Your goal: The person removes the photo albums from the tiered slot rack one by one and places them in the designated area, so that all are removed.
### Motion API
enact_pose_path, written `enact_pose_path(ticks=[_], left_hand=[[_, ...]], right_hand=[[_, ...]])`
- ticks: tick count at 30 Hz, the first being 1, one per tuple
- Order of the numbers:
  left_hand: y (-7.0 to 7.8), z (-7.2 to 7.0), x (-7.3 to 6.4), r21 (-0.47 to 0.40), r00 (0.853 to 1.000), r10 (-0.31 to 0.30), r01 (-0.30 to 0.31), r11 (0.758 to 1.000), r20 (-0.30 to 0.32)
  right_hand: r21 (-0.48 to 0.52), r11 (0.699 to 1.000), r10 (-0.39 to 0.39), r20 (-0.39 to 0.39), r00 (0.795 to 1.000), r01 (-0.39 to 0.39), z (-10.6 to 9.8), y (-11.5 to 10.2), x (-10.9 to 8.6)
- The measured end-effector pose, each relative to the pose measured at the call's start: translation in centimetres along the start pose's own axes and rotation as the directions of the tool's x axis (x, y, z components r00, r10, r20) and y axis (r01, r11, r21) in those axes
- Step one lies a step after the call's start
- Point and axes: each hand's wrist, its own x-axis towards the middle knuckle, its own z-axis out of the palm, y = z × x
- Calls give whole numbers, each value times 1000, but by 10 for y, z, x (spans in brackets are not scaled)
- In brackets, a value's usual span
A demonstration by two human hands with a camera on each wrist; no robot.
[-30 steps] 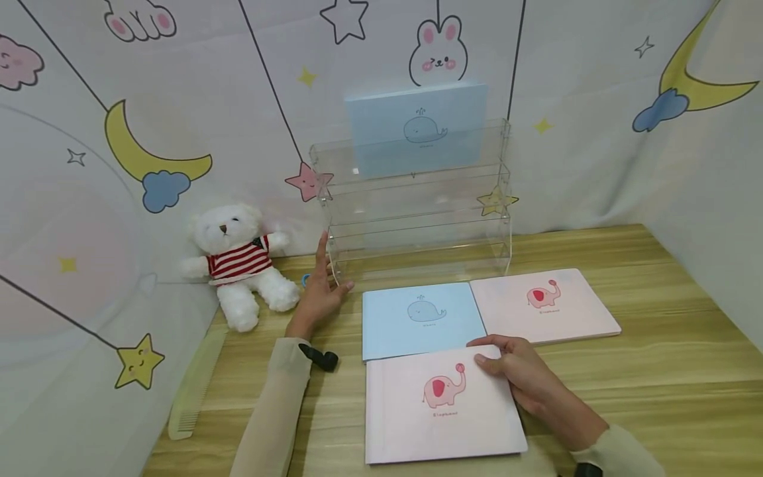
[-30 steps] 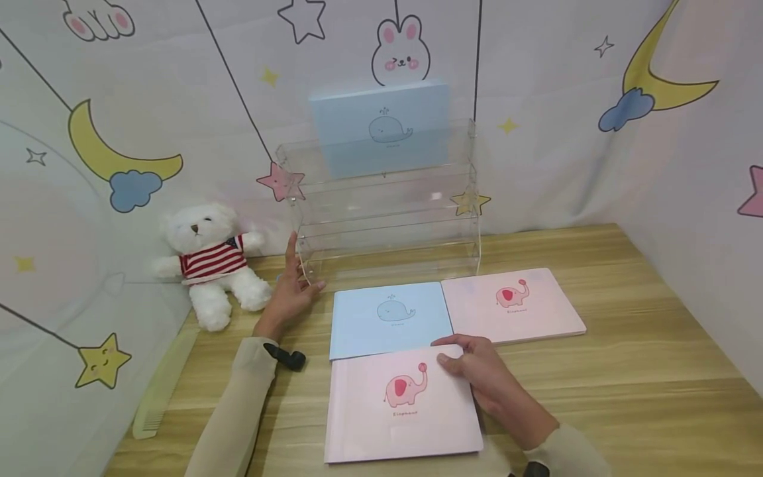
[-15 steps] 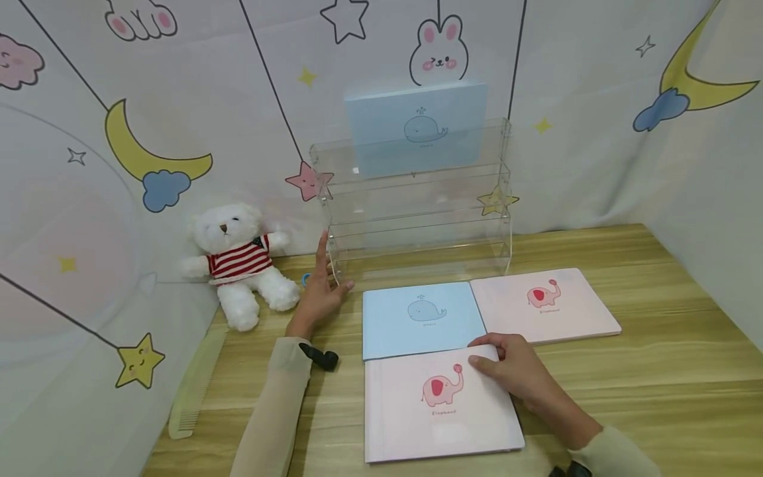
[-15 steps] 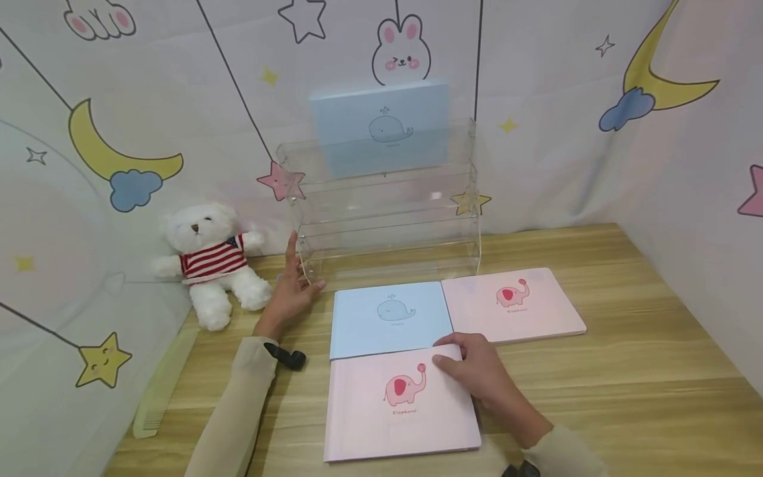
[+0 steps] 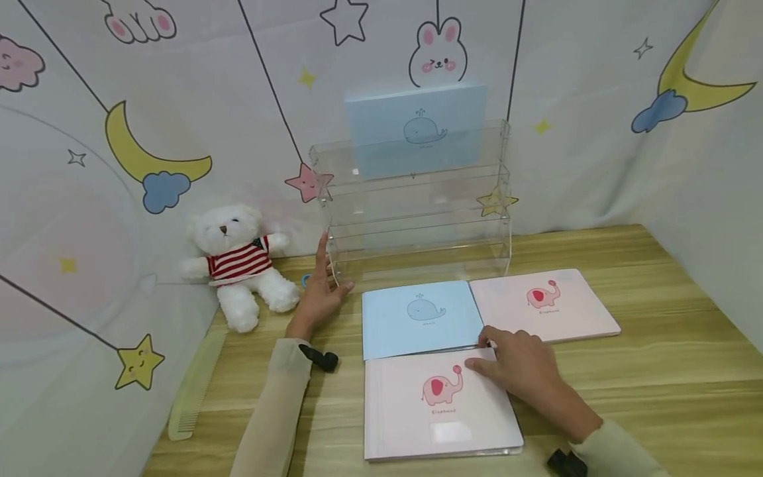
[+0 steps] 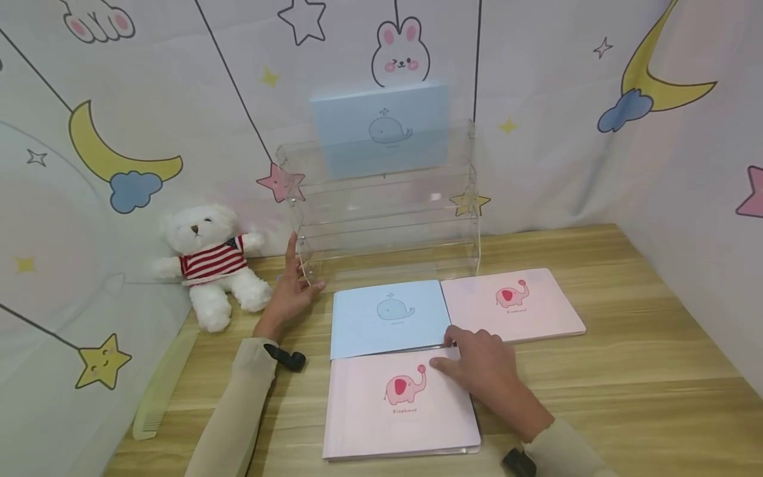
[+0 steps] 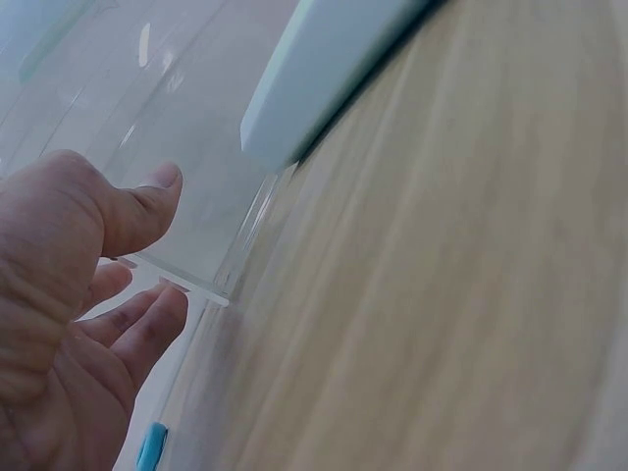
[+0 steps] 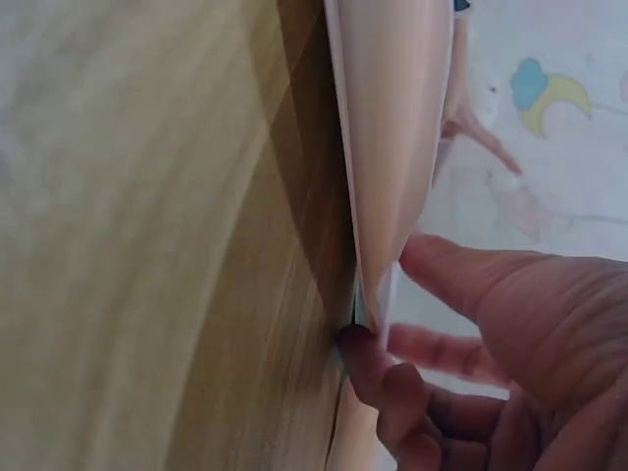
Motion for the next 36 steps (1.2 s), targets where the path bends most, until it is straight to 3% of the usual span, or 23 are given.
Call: enact_pose_path(ticks=[9,14,20,31,36], left_hand=[[-1,1,0,0,1000,19,-19,1000,-7],[-1,1,1,-3,1000,24,-24,1000,-2],[-1,1,2,-9,1000,21,-21,1000,4],[0,2,1,11,1000,10,-10,1000,2],[0,1,1,22,1000,24,-24,999,-3]], right_hand=[[-30,999,-18,-7,1000,17,-1,1,4],[78,992,-89,-81,993,95,-7,1,11],[304,930,-159,-181,970,209,-23,6,27],[368,873,-199,-334,922,321,-65,3,64],[446,800,-242,-372,896,402,-95,-3,84]])
